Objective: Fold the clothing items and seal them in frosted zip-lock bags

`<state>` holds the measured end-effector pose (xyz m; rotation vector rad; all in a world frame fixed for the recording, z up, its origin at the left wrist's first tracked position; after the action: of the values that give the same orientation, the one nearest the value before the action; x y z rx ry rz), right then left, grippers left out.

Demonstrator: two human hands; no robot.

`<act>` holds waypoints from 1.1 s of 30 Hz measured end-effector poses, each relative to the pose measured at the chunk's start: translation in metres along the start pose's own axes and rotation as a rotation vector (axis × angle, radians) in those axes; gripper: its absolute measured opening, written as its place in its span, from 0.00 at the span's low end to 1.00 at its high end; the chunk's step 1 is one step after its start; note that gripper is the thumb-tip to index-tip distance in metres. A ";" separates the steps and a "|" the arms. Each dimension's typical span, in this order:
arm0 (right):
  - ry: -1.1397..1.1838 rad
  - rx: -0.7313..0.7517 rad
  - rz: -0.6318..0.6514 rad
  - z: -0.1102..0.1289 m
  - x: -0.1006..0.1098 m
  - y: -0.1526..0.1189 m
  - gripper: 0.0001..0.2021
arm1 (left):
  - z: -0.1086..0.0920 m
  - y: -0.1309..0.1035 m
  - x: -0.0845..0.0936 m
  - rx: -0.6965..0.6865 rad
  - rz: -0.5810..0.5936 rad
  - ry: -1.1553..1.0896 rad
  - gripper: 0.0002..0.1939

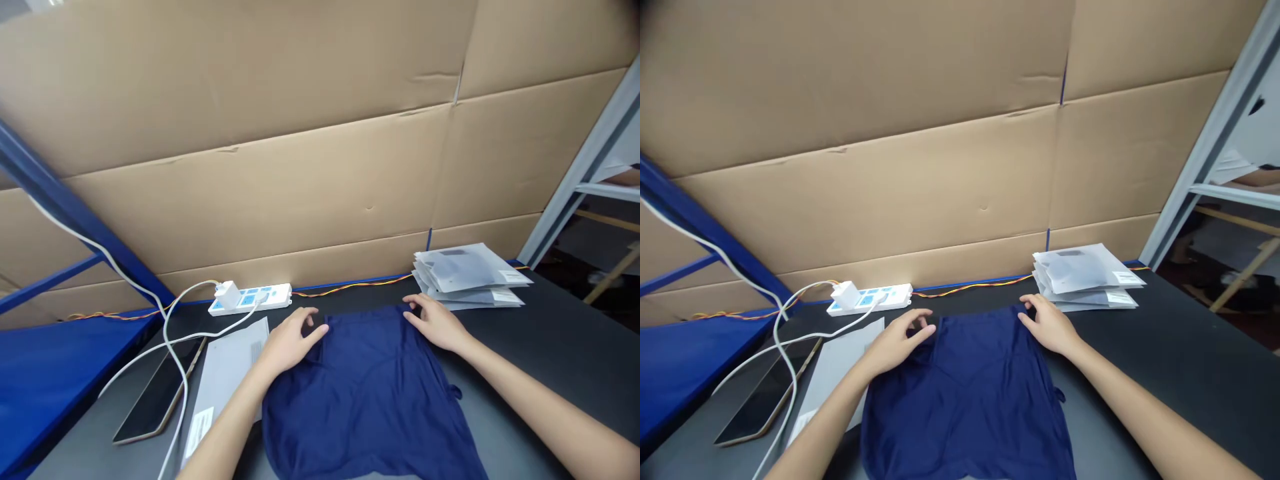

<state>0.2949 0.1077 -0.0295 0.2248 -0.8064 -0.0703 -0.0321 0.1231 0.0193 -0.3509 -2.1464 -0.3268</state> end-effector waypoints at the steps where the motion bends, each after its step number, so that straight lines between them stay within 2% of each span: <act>1: -0.005 0.000 -0.005 0.000 -0.001 0.002 0.15 | -0.002 0.001 -0.003 0.004 -0.021 0.049 0.22; 4: 0.007 0.012 -0.011 0.002 -0.001 0.004 0.10 | -0.005 0.008 -0.017 -0.024 -0.021 0.114 0.18; 8: 0.094 0.044 0.021 0.009 0.003 0.002 0.07 | -0.009 0.016 -0.025 -0.094 0.021 0.045 0.09; 11: 0.196 0.072 0.055 0.019 0.018 -0.003 0.09 | -0.017 0.012 -0.011 -0.152 0.033 -0.012 0.09; 13: 0.310 0.133 0.085 0.033 0.037 -0.008 0.10 | -0.027 0.002 0.003 -0.196 0.092 -0.075 0.10; 15: 0.405 0.223 0.205 0.052 0.053 -0.017 0.10 | -0.038 -0.013 0.010 -0.243 0.279 -0.133 0.10; 17: 0.411 0.294 0.451 0.072 0.058 -0.032 0.10 | -0.047 -0.034 0.010 -0.259 0.530 -0.142 0.08; 18: 0.392 0.308 0.570 0.080 0.059 -0.040 0.10 | -0.050 -0.043 0.011 -0.253 0.615 -0.123 0.07; 20: 0.348 0.307 0.700 0.092 0.059 -0.054 0.12 | -0.052 -0.053 0.018 -0.222 0.638 -0.045 0.08; 23: 0.318 0.293 0.790 0.111 0.043 -0.072 0.13 | -0.060 -0.059 0.019 -0.203 0.575 0.064 0.08; 26: 0.272 0.335 1.050 0.130 -0.001 -0.110 0.12 | -0.070 -0.070 -0.006 -0.254 0.692 0.074 0.11; 27: 0.211 0.360 1.093 0.132 -0.015 -0.121 0.13 | -0.072 -0.072 -0.014 -0.271 0.708 0.079 0.13; 28: 0.128 0.382 1.090 0.131 -0.026 -0.127 0.14 | -0.071 -0.070 -0.020 -0.277 0.694 0.094 0.14; 30: -0.048 0.398 0.993 0.123 -0.039 -0.127 0.17 | -0.066 -0.061 -0.024 -0.261 0.597 0.152 0.13; 33: -0.201 0.345 0.804 0.103 -0.032 -0.107 0.15 | -0.056 -0.049 -0.014 -0.214 0.454 0.236 0.09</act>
<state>0.2009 -0.0094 -0.0071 0.2054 -1.0581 0.8185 -0.0002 0.0561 0.0336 -0.8613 -1.7439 -0.3167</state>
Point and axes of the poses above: each hand's wrist, its own y-axis towards the middle knuckle, its own x-axis out of the back of the hand, z = x × y, the point moved 9 cm from there along y, towards the middle knuckle, and after that the axes turned 1 degree about y, right-handed, at the moved point
